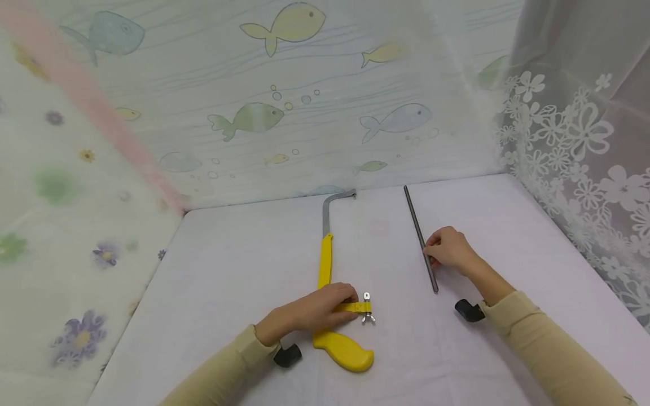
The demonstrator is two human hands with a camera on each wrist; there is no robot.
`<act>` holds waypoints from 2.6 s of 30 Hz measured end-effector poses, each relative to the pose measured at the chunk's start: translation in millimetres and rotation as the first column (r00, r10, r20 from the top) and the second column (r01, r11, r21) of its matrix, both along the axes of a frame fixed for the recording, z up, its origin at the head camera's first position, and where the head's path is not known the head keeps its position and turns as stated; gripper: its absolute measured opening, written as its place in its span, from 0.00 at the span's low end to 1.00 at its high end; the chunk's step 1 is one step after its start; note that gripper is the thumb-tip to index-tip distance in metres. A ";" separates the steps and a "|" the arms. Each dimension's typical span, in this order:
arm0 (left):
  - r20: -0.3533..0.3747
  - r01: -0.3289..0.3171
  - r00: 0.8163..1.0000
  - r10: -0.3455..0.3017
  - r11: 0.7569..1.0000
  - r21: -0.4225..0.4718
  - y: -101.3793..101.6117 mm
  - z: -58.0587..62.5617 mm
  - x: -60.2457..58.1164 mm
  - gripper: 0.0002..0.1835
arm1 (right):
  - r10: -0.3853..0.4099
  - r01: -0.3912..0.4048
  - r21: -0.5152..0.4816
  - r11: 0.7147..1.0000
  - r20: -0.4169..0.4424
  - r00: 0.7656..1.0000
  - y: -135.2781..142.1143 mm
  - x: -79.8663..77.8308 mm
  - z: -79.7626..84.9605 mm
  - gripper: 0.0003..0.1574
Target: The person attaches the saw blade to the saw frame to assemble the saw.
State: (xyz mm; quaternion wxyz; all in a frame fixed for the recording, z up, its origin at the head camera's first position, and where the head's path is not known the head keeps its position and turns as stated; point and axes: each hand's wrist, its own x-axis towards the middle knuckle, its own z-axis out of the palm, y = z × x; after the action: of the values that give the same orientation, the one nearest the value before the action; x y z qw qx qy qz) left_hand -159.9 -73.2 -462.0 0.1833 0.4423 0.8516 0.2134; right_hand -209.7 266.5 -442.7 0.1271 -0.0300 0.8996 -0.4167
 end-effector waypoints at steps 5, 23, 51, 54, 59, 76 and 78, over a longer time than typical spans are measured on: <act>0.026 -0.012 1.000 0.012 1.000 0.016 -0.6 -0.7 -0.6 0.08 | 0.013 -0.012 -0.025 1.000 0.022 1.000 -1.4 2.1 1.4 0.18; 0.051 -0.014 0.999 0.012 0.999 0.043 -1.1 -3.3 -2.3 0.07 | 0.062 -0.056 -0.130 0.990 0.041 0.997 -15.8 1.8 4.5 0.17; 0.075 -0.027 0.997 0.022 0.998 0.063 -1.5 -1.0 -2.0 0.07 | 0.125 -0.111 -0.206 0.972 0.057 0.990 -37.8 -3.1 3.3 0.16; 0.078 -0.028 0.997 0.023 0.997 0.067 -1.6 -1.5 -2.3 0.07 | 0.130 -0.115 -0.212 0.971 0.062 0.990 -39.9 -3.6 3.8 0.16; 0.076 -0.026 0.997 0.021 0.997 0.071 -2.1 -1.7 -2.5 0.07 | 0.141 -0.120 -0.235 0.965 0.074 0.987 -44.1 -5.5 4.2 0.17; 0.072 -0.023 0.997 0.018 0.998 0.067 -1.5 -1.9 -3.4 0.07 | 0.183 -0.136 -0.338 0.931 0.113 0.977 -51.8 -11.9 1.0 0.19; 0.069 -0.021 0.998 0.016 0.997 0.068 -1.3 -1.7 -3.4 0.07 | 0.185 -0.133 -0.349 0.928 0.122 0.975 -52.4 -12.7 0.6 0.19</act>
State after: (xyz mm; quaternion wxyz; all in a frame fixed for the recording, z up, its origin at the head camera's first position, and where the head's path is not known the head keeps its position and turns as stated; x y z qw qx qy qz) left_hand -163.2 -74.5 -463.7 0.1949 0.4328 0.8411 0.2592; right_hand -222.3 214.1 -442.2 0.2221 -0.0923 0.7968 -0.5544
